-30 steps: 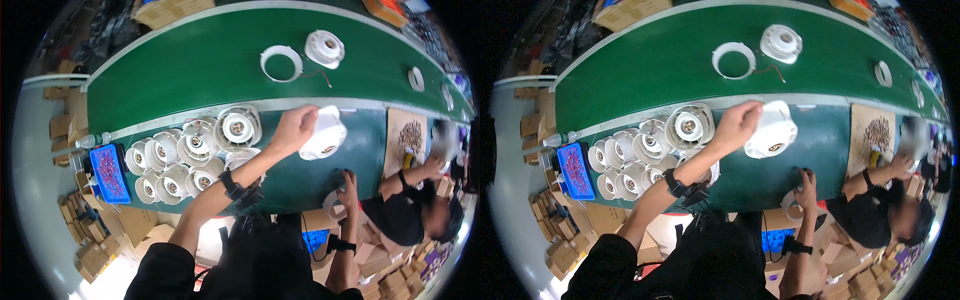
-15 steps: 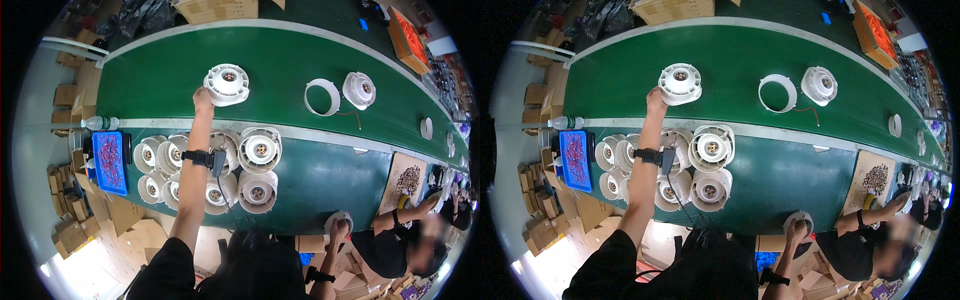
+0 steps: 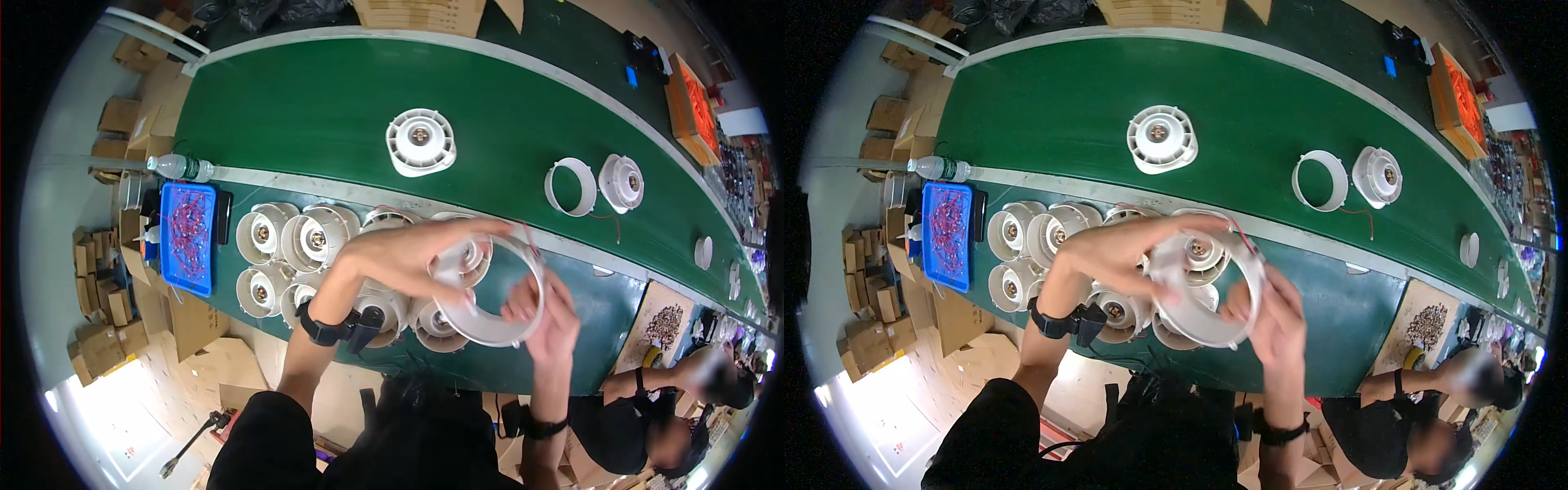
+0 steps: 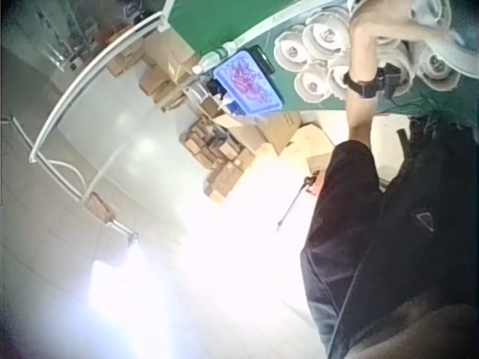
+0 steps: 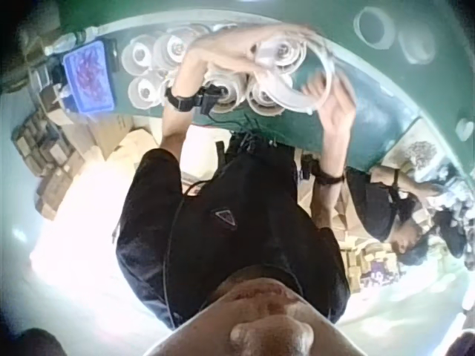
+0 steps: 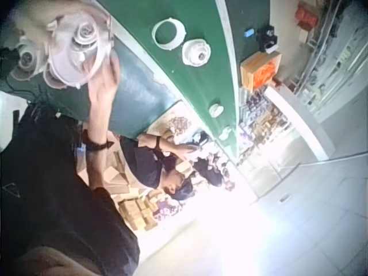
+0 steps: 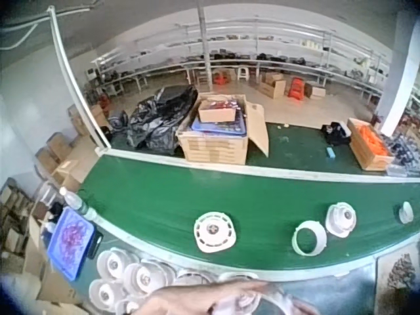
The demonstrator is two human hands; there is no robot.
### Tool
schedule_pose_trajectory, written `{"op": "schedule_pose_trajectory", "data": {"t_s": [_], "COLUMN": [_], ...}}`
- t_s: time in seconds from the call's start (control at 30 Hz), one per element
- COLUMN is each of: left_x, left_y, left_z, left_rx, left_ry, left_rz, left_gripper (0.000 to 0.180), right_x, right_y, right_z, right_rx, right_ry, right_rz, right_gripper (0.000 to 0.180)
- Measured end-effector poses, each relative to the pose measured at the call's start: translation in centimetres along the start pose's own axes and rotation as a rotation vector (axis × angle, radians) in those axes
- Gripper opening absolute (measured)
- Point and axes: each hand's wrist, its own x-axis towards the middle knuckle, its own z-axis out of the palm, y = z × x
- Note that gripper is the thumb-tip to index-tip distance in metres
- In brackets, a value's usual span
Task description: The person assembles white plastic electrical housing units on a green workbench. They pick up the base and cover, align them, and snap them together. The person repeatedly moves between the workbench and a cardboard box on the floor to retrieve new components and place finished units.
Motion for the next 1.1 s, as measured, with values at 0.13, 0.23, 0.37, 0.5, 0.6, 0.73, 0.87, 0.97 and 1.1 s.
{"op": "schedule_pose_trajectory", "data": {"t_s": [0.13, 0.23, 0.37, 0.5, 0.6, 0.73, 0.87, 0.97, 1.1], "left_x": [-2.9, -7.0, -10.3, -11.8, -10.8, -4.7, -1.8, -1.7, -3.6], "left_y": [-2.9, -9.0, -15.7, -17.7, -15.1, -3.6, 1.6, 2.6, 5.9], "left_z": [-4.8, -10.3, -13.4, -14.6, -12.7, -0.6, 13.3, 24.9, 38.6], "left_rx": [-0.237, -0.176, -0.242, 0.588, 0.702, 0.282, 0.127, 0.097, 0.340], "left_ry": [0.454, 1.171, 1.464, 1.306, 1.068, 0.582, -0.093, -0.535, -1.115], "left_rz": [-0.419, -0.466, -0.443, -0.671, -0.384, -0.289, -0.323, -0.325, -0.046], "left_gripper": [0.049, 0.032, 0.046, 0.063, 0.055, 0.032, 0.029, 0.025, 0.032], "right_x": [4.2, 2.6, -4.0, -12.2, -20.5, -35.5, -47.6, -54.7, -62.5], "right_y": [2.1, 2.9, 4.6, 6.6, 9.1, 12.5, 21.4, 27.5, 38.2], "right_z": [1.1, -1.5, -7.2, -14.6, -22.8, -29.8, -29.2, -22.6, -16.9], "right_rx": [-0.419, -0.684, -0.754, -0.823, -0.807, -0.871, -0.853, -0.488, -0.195], "right_ry": [0.152, 0.128, 0.247, 0.414, 0.678, 1.060, 1.205, 1.340, 1.558], "right_rz": [0.008, -0.037, 0.077, 0.161, 0.148, 0.116, 0.591, 0.382, 0.056], "right_gripper": [0.038, 0.032, 0.030, 0.029, 0.028, 0.028, 0.032, 0.032, 0.031]}}
